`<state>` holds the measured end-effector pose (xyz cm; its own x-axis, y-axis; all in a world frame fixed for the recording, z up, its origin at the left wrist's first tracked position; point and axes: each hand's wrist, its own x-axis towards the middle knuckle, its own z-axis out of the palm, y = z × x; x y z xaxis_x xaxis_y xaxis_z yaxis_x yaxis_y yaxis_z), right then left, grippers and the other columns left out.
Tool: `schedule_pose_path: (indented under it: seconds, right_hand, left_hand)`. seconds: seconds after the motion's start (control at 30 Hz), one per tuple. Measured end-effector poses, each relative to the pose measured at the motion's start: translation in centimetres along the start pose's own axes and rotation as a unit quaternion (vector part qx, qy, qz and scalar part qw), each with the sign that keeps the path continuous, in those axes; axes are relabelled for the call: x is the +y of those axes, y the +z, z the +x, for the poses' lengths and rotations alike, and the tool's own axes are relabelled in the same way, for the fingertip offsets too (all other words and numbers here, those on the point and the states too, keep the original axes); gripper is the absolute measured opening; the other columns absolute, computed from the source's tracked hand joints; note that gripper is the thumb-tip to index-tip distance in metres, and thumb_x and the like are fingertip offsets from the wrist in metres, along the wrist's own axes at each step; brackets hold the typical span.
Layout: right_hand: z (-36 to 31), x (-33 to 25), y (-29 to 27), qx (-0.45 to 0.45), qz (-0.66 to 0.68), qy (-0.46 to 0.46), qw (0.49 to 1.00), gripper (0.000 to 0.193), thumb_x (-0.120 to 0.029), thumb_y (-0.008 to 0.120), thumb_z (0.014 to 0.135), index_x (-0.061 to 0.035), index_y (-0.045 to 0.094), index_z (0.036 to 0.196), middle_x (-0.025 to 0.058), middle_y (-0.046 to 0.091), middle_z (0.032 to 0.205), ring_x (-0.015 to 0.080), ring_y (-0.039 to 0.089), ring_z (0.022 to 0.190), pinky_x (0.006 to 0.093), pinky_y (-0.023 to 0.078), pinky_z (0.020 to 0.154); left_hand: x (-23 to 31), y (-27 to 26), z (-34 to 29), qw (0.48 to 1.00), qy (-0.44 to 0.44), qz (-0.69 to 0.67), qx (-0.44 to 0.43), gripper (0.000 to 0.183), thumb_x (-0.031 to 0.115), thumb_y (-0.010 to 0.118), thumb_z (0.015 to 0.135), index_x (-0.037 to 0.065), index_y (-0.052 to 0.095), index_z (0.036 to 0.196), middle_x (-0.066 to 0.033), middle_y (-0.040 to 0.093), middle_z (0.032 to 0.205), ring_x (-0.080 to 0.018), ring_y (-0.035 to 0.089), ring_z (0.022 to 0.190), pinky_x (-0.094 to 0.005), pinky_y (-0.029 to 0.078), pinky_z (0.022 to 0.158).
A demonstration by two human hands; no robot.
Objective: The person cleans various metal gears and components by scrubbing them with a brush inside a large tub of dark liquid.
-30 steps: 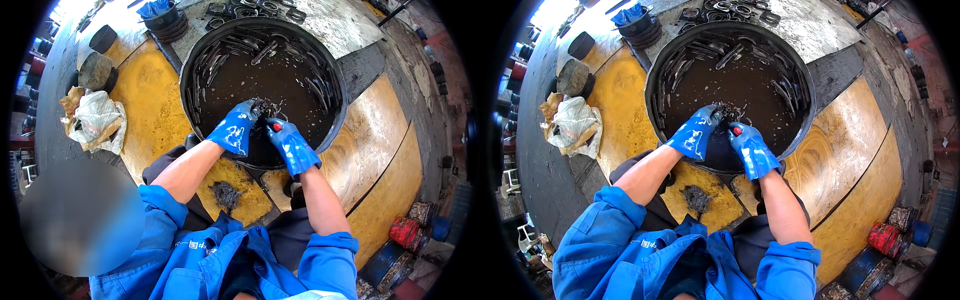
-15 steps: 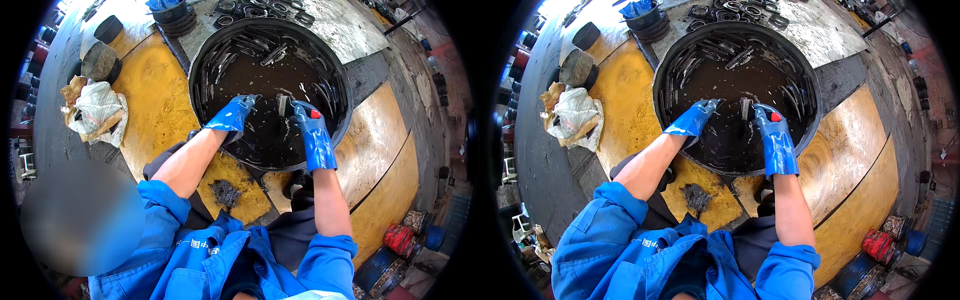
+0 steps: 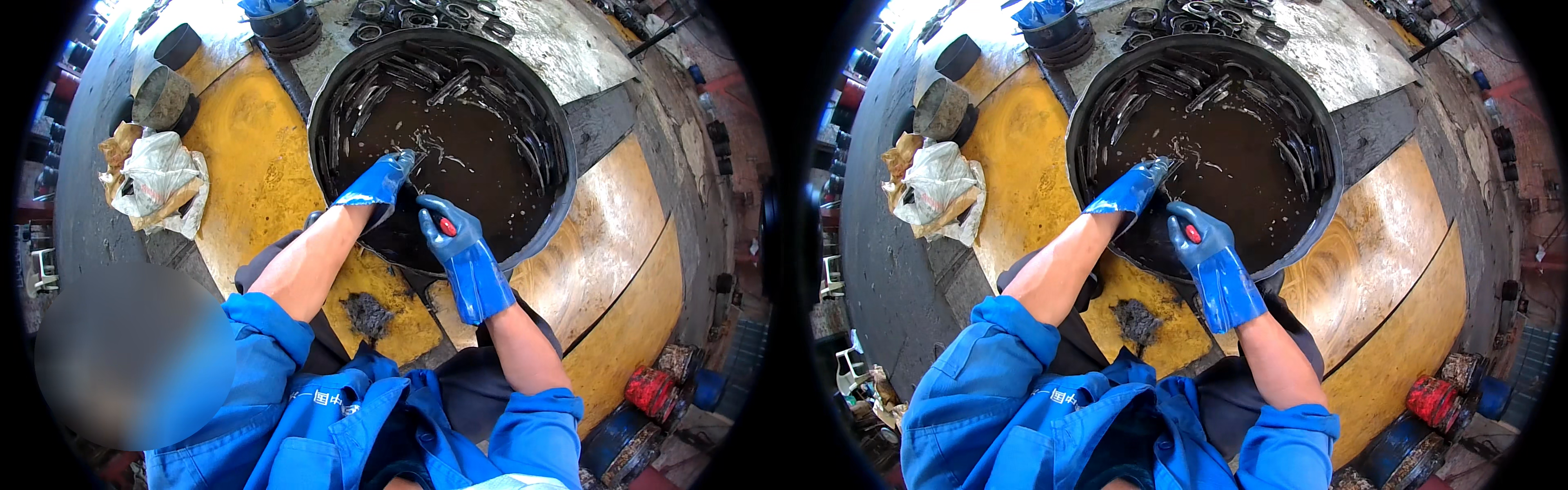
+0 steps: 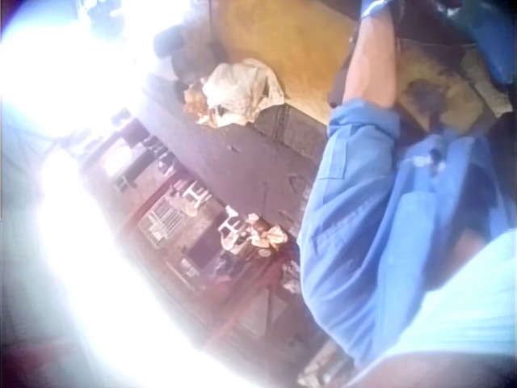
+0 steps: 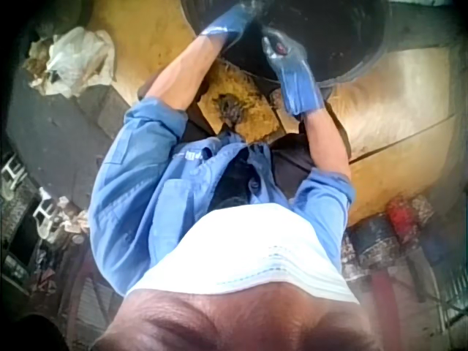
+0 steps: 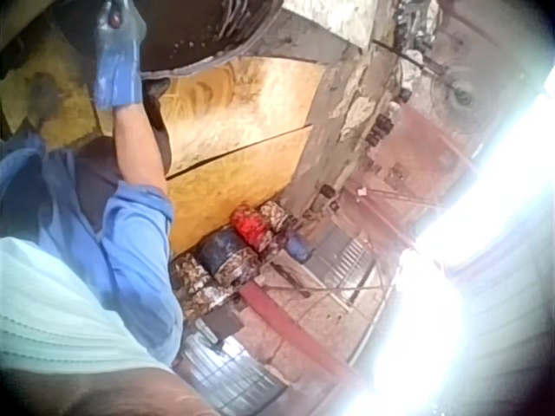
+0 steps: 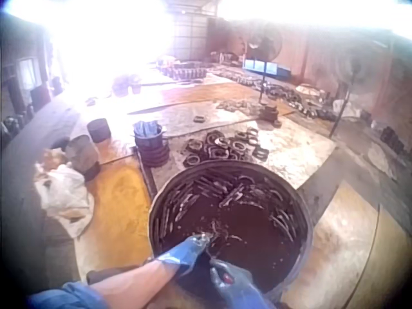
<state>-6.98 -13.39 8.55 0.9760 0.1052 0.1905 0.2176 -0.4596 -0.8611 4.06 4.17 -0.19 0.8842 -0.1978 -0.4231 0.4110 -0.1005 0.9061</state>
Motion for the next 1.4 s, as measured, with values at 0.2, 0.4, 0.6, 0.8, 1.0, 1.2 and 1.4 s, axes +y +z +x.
schedule_pose_path:
  seconds: [0.2, 0.4, 0.6, 0.8, 1.0, 1.2, 1.4]
  right_hand:
    - [0.6, 1.4, -0.2, 0.033, 0.008, -0.018, 0.999, 0.019, -0.008, 0.074, 0.091, -0.0077, 0.077, 0.110, 0.0156, 0.077, 0.105, 0.0285, 0.077, 0.099, 0.0348, 0.059, 0.088]
    - [3.7, 6.4, -1.7, 0.080, 0.077, 0.121, 0.986, 0.018, -0.010, 0.072, 0.094, -0.0055, 0.077, 0.111, 0.0081, 0.078, 0.103, 0.0169, 0.074, 0.096, 0.0302, 0.057, 0.089]
    - [4.8, 8.7, -1.3, 0.100, 0.098, 0.266, 0.954, 0.020, -0.015, 0.073, 0.094, -0.0045, 0.077, 0.111, 0.0065, 0.078, 0.104, 0.0150, 0.073, 0.096, 0.0307, 0.057, 0.091]
    - [5.6, 8.3, -1.7, 0.074, 0.049, 0.374, 0.923, 0.029, -0.030, 0.073, 0.096, -0.0059, 0.077, 0.112, 0.0067, 0.077, 0.096, 0.0156, 0.071, 0.083, 0.0328, 0.057, 0.075]
    - [4.4, 6.8, -3.2, 0.015, 0.003, 0.450, 0.893, 0.041, -0.042, 0.067, 0.093, -0.0037, 0.075, 0.104, 0.0094, 0.072, 0.086, 0.0204, 0.066, 0.079, 0.0393, 0.052, 0.075]
    - [3.4, 5.1, -3.9, -0.023, 0.025, 0.442, 0.896, 0.044, -0.039, 0.066, 0.094, 0.0007, 0.071, 0.112, 0.0101, 0.072, 0.104, 0.0208, 0.063, 0.099, 0.0380, 0.048, 0.091]
    - [2.9, 3.9, -4.0, -0.027, 0.123, 0.455, 0.881, 0.034, -0.033, 0.067, 0.096, -0.0042, 0.073, 0.111, 0.0070, 0.073, 0.101, 0.0176, 0.066, 0.090, 0.0338, 0.052, 0.082]
  left_hand:
    - [1.6, 0.9, -0.4, 0.999, -0.038, 0.002, -0.012, 0.040, 0.033, 0.047, 0.112, 0.003, 0.072, 0.122, -0.0066, 0.073, 0.113, -0.0127, 0.060, 0.099, -0.0321, 0.050, 0.093]
    - [2.5, 2.1, -1.7, 0.999, -0.023, 0.039, 0.011, 0.045, 0.035, 0.049, 0.111, -0.003, 0.068, 0.128, -0.0077, 0.072, 0.121, -0.0146, 0.060, 0.105, -0.0330, 0.048, 0.098]
    - [4.5, 1.6, -3.4, 1.000, -0.026, 0.004, -0.012, 0.046, 0.034, 0.052, 0.110, -0.005, 0.066, 0.130, -0.0082, 0.072, 0.122, -0.0148, 0.060, 0.108, -0.0322, 0.047, 0.101]
    - [1.2, 0.6, -1.4, 1.000, 0.010, 0.023, -0.010, 0.046, 0.033, 0.053, 0.110, -0.004, 0.065, 0.133, -0.0103, 0.071, 0.126, -0.0172, 0.061, 0.114, -0.0320, 0.046, 0.104]
    - [-0.2, 0.9, -0.1, 0.999, 0.012, 0.032, 0.023, 0.045, 0.032, 0.056, 0.108, -0.004, 0.064, 0.135, -0.0105, 0.070, 0.129, -0.0179, 0.062, 0.117, -0.0315, 0.046, 0.106]
    - [0.3, 1.2, -0.4, 1.000, -0.002, 0.013, 0.006, 0.045, 0.031, 0.056, 0.108, -0.004, 0.064, 0.135, -0.0101, 0.070, 0.129, -0.0173, 0.062, 0.117, -0.0314, 0.046, 0.106]
    - [0.5, 1.4, -0.5, 0.999, 0.004, 0.028, 0.021, 0.042, 0.030, 0.055, 0.108, -0.002, 0.066, 0.133, -0.0105, 0.070, 0.129, -0.0188, 0.063, 0.117, -0.0316, 0.047, 0.105]
